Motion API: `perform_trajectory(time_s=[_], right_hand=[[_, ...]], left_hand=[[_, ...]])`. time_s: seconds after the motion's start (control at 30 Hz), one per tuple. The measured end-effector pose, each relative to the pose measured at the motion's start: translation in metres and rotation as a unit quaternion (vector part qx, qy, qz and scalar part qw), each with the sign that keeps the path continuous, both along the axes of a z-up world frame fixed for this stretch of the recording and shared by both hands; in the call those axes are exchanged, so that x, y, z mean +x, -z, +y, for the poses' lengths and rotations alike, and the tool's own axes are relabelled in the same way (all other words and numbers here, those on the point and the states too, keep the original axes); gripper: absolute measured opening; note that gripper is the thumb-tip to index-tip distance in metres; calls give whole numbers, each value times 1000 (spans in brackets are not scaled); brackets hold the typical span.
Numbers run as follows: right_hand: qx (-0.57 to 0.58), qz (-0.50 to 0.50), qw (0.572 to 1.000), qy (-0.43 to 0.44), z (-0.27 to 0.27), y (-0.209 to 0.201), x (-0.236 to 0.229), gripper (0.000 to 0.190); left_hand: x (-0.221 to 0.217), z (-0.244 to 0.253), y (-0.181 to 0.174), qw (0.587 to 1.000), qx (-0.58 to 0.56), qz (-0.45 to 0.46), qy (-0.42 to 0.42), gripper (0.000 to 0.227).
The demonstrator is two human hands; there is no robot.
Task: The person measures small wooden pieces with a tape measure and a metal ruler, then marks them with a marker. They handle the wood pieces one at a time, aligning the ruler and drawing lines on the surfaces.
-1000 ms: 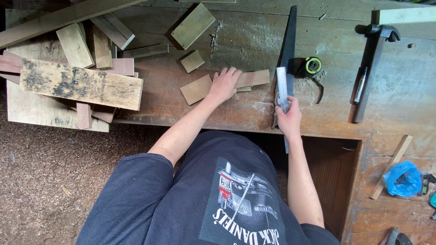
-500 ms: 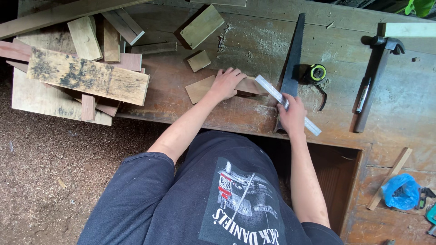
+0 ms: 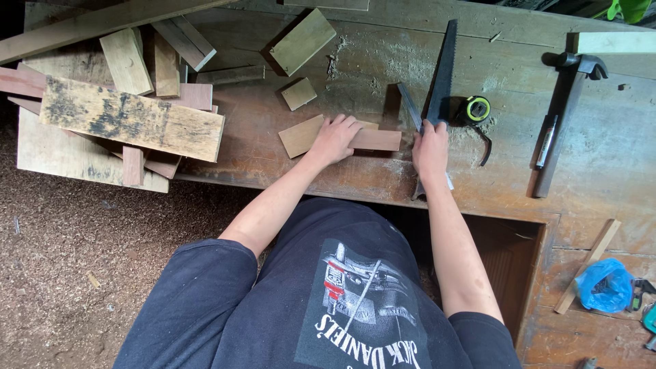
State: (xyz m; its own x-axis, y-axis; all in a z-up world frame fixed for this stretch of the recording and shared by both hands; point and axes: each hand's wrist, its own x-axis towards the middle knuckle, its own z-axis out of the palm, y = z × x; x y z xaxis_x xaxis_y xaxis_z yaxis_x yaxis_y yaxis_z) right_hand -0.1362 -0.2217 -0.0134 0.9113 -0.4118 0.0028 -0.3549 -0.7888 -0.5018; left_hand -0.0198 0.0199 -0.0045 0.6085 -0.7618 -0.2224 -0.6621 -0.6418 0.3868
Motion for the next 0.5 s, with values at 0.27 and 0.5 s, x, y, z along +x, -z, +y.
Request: perform_trajectory(time_s=[0.27, 0.5], right_hand=[[13, 81, 997, 0, 18, 10, 32, 48], [-23, 62, 998, 7, 24, 16, 37, 49]], left_hand=[[-31, 39, -16, 998, -38, 32, -25, 71], [-30, 45, -20, 999, -44, 22, -17, 70]])
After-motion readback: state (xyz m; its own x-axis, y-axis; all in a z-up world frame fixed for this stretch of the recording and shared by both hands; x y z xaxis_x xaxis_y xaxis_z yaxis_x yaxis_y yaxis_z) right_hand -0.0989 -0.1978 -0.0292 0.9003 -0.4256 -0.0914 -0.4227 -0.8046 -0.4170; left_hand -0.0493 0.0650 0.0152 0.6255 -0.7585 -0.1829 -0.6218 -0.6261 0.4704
